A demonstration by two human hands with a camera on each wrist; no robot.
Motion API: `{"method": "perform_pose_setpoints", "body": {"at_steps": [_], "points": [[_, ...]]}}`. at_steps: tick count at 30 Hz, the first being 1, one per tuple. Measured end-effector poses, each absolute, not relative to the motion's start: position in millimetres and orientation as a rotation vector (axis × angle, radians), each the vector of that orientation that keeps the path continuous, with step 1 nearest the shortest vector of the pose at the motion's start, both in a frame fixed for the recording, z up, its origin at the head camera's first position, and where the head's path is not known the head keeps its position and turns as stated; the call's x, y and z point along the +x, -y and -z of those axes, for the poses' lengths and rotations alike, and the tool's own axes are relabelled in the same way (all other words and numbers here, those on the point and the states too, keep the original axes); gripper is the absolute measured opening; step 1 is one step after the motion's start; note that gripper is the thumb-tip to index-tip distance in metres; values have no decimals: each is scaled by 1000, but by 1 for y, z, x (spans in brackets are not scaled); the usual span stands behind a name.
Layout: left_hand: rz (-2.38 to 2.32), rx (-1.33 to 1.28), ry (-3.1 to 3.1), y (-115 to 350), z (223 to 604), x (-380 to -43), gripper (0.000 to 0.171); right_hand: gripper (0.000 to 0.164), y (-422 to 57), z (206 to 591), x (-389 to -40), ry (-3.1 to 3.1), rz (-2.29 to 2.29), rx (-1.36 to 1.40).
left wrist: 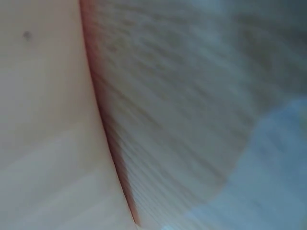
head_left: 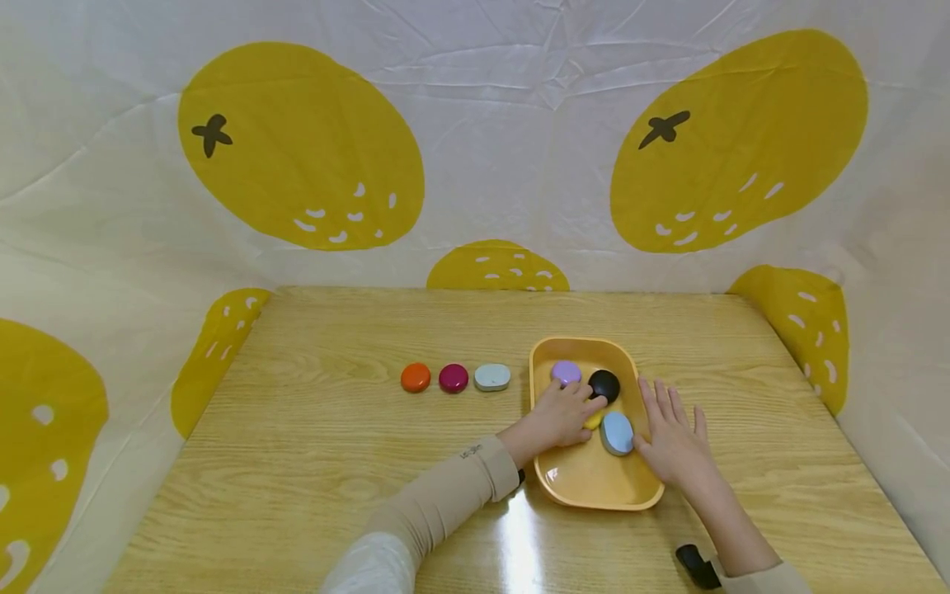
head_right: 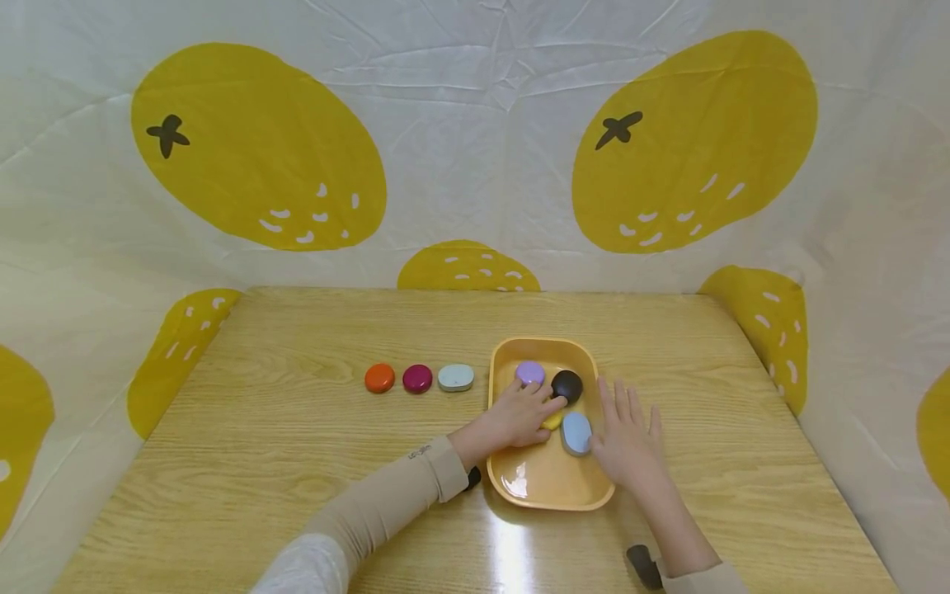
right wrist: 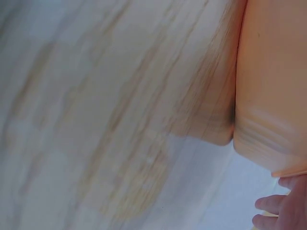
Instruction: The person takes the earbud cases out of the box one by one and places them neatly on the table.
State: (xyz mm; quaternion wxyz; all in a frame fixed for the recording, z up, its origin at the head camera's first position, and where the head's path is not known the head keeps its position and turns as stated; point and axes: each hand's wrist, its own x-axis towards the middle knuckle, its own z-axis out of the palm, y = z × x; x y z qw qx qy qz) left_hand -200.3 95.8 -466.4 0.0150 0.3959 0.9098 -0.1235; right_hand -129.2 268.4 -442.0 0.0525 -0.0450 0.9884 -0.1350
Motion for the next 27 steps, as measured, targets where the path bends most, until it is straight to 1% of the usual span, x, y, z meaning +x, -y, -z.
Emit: {"method": "perform_pose_setpoints", "body": {"at_steps": [8, 13, 20, 27], "points": [[262, 1245, -2866, -91, 462, -200, 54, 82, -270, 445, -130, -3001, 410, -136], [233, 1292, -2957, -77, 452, -198, 57, 83, -271, 448, -132, -3001, 426, -137], [158, 1321, -3108, -41, 437, -198, 54, 82, -271, 447, -131, -3010, 434, -144], [49, 1211, -3221, 6, 422, -200, 50, 81, -271, 446, -130, -3021, 429, -139]]}}
